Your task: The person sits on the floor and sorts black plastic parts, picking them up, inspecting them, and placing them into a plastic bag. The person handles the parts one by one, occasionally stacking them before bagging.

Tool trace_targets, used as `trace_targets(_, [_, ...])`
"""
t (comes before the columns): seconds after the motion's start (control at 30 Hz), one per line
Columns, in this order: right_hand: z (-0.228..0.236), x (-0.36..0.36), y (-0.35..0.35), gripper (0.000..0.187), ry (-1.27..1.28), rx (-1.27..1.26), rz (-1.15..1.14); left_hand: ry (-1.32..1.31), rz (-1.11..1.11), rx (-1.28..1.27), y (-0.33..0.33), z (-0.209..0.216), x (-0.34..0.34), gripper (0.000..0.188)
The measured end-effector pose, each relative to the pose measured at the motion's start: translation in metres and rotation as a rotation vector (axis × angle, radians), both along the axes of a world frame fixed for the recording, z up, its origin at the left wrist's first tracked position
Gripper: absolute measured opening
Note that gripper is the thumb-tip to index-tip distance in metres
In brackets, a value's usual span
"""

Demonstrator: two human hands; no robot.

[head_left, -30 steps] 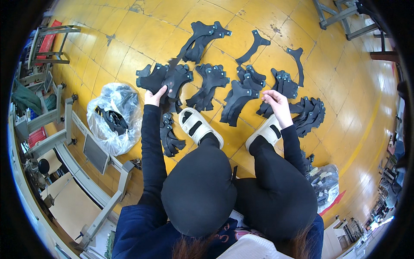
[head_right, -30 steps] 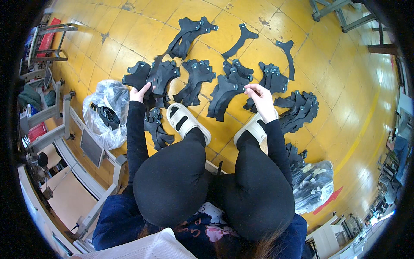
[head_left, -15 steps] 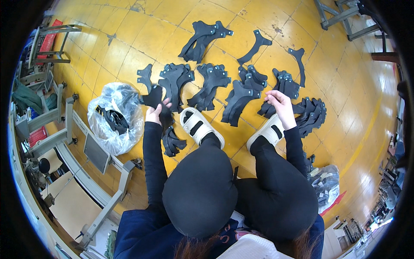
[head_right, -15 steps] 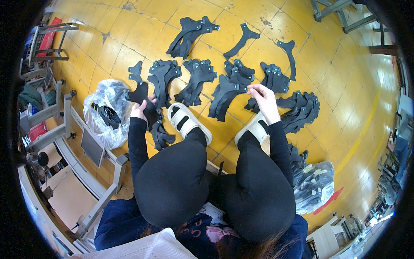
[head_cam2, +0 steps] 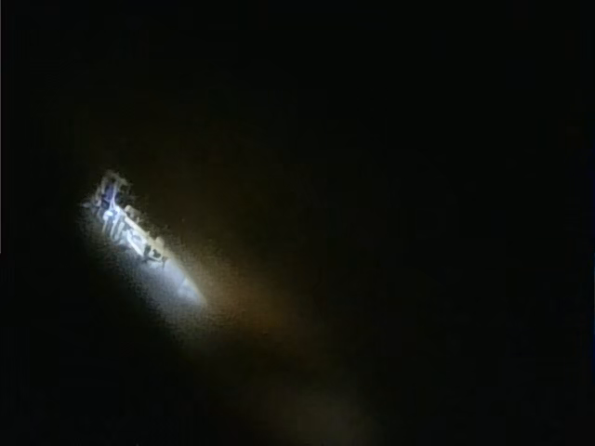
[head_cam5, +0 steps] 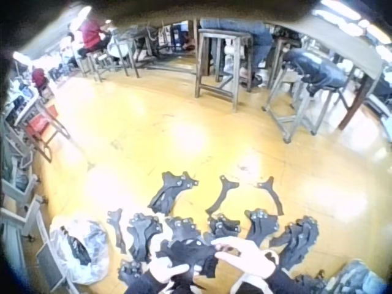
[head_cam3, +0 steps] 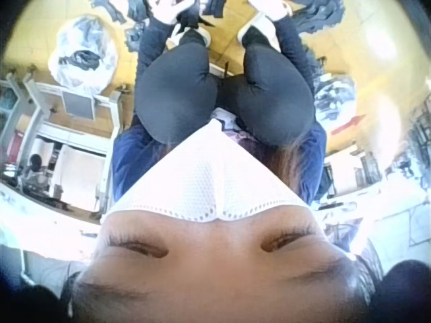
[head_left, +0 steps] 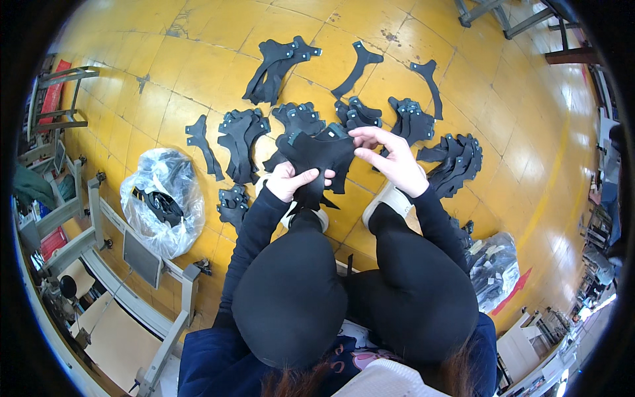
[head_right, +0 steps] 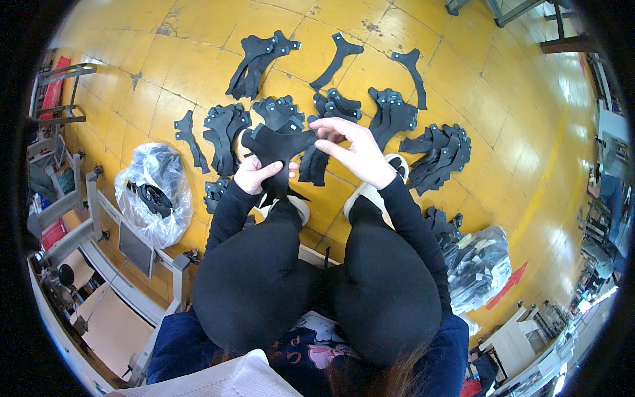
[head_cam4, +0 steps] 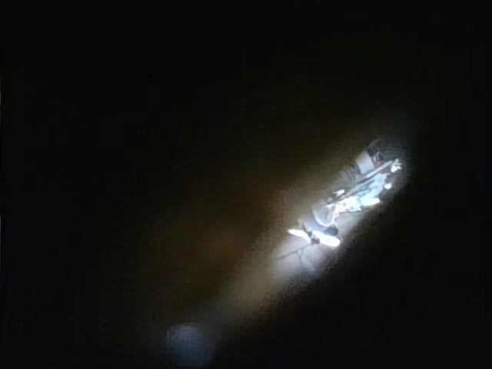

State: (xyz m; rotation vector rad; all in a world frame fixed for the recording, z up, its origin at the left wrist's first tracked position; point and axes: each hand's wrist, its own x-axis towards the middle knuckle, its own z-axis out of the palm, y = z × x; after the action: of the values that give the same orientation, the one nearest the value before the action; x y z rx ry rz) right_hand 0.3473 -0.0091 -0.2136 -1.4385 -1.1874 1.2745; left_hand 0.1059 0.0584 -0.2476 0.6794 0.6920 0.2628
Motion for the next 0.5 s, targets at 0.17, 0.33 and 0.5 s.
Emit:
trace_targets(0.17, [-0.001,-0.002,-0.004,0.028,-0.142,-0.022,0.074,0.033,-0.051,0.013,-0.009,0.000,0.008,0.029])
trace_targets(0.33, [-0.007,-0.001,-0.006,0.020,-0.094,-0.024,-0.046,0.044,0.029,0.001,-0.012,-0.009,0.007,0.026])
trace_targets(0.5, [-0.018,0.008,-0.010,0.016,-0.009,-0.058,-0.200,0.086,0.085,0.066,-0.013,-0.024,0.001,0.028])
